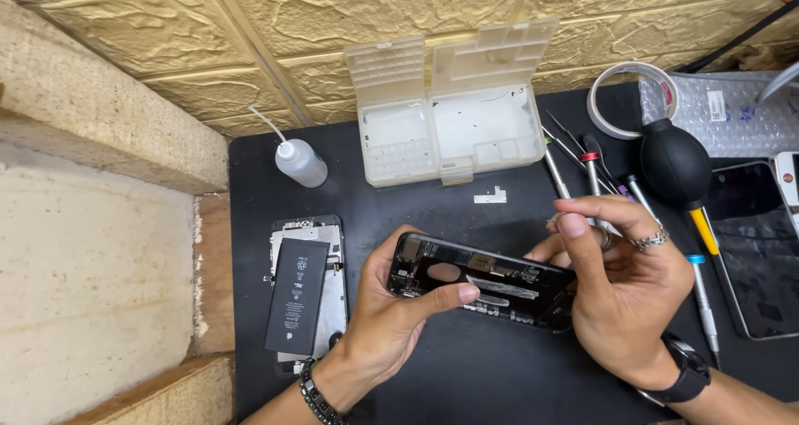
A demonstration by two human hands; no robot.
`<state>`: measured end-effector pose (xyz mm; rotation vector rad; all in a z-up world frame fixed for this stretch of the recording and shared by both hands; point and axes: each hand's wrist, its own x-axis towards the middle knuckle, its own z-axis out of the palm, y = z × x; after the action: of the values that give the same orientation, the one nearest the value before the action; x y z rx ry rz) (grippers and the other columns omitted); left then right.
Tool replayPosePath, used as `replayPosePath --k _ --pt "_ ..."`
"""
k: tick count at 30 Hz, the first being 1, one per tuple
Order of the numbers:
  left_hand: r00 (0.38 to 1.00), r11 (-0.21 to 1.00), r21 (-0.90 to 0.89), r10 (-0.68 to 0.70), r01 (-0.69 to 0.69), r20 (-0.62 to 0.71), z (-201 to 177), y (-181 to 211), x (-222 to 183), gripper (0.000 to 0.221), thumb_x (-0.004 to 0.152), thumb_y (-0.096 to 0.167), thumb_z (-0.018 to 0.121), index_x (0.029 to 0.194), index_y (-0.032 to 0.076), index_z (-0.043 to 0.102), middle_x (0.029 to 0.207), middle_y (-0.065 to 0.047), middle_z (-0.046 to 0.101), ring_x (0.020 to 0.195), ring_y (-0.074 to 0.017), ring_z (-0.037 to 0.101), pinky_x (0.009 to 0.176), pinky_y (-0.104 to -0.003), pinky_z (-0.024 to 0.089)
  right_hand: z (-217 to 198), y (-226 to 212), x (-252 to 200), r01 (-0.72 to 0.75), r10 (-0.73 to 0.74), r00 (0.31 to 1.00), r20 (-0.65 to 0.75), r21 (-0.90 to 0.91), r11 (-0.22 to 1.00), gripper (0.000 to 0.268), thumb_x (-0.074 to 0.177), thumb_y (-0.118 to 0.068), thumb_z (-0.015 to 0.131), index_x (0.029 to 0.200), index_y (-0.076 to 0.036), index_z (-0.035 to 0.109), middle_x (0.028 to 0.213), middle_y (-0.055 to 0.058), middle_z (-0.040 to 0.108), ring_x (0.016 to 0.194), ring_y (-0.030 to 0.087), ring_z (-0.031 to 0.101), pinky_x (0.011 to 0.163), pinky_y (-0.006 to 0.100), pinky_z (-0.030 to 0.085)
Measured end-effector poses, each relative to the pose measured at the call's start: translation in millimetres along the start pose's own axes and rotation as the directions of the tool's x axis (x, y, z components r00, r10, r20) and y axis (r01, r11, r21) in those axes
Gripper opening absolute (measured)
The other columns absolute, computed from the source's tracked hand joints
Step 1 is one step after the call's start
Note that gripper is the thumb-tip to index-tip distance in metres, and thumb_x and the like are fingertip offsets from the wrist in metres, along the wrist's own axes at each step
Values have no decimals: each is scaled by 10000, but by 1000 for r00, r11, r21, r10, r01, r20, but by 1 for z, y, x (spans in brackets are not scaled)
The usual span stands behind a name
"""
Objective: Technician disassembling a mobile phone by removing the battery and unscrewing internal components on a repair bench.
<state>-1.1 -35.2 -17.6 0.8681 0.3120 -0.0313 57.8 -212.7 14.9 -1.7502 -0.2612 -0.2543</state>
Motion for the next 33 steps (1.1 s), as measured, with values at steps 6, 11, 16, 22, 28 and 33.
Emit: replayPosePath --k 6,11,16,22,28,33 --pt "990 940 314 120 -136 69 4 14 -4 213 692 19 908 855 31 772 774 -57 761 693 -112 694 642 -215 593 -6 -2 2 124 -124 992 0 -104 987 76 1073 1 579 1081 71 606 943 226 618 533 263 720 480 226 493" --pt "968 865 452 131 -217 214 11 21 -11 157 815 58 831 969 74 808 955 -57 819 855 -96 745 785 -190 579 -8 -9 2 272 -264 962 68 -170 947 36 1038 62 593 1040 98 592 1004 283 620 523 246 698 479 241 564" --pt "945 795 521 196 -310 262 15 23 -13 160 840 190 806 971 99 798 969 -67 818 889 -119 774 834 -204 597 -7 -23 16 516 -435 836 334 -210 830 66 926 97 693 986 74 679 851 194 722 688 204 722 719 280 587" --pt "930 765 542 210 -348 300 13 28 -14 158 841 213 805 966 116 793 961 -49 818 874 -109 780 810 -193 602 -13 -28 13 336 -246 895 372 -200 921 345 755 40 833 1051 119 674 916 192 753 742 187 780 727 222 644" --pt "928 762 540 222 -356 298 14 27 -15 154 847 208 797 962 106 787 971 -57 816 903 -128 793 828 -202 615 -9 -32 16 316 -213 865 453 -163 935 149 758 -1 811 875 44 732 849 140 784 719 186 793 696 208 631" --pt "928 766 535 218 -355 303 15 28 -15 149 851 209 794 958 107 786 964 -55 815 897 -131 795 830 -205 619 -9 -33 16 348 -233 853 466 -177 920 116 766 -29 816 852 -2 742 841 108 792 708 159 795 683 198 625"
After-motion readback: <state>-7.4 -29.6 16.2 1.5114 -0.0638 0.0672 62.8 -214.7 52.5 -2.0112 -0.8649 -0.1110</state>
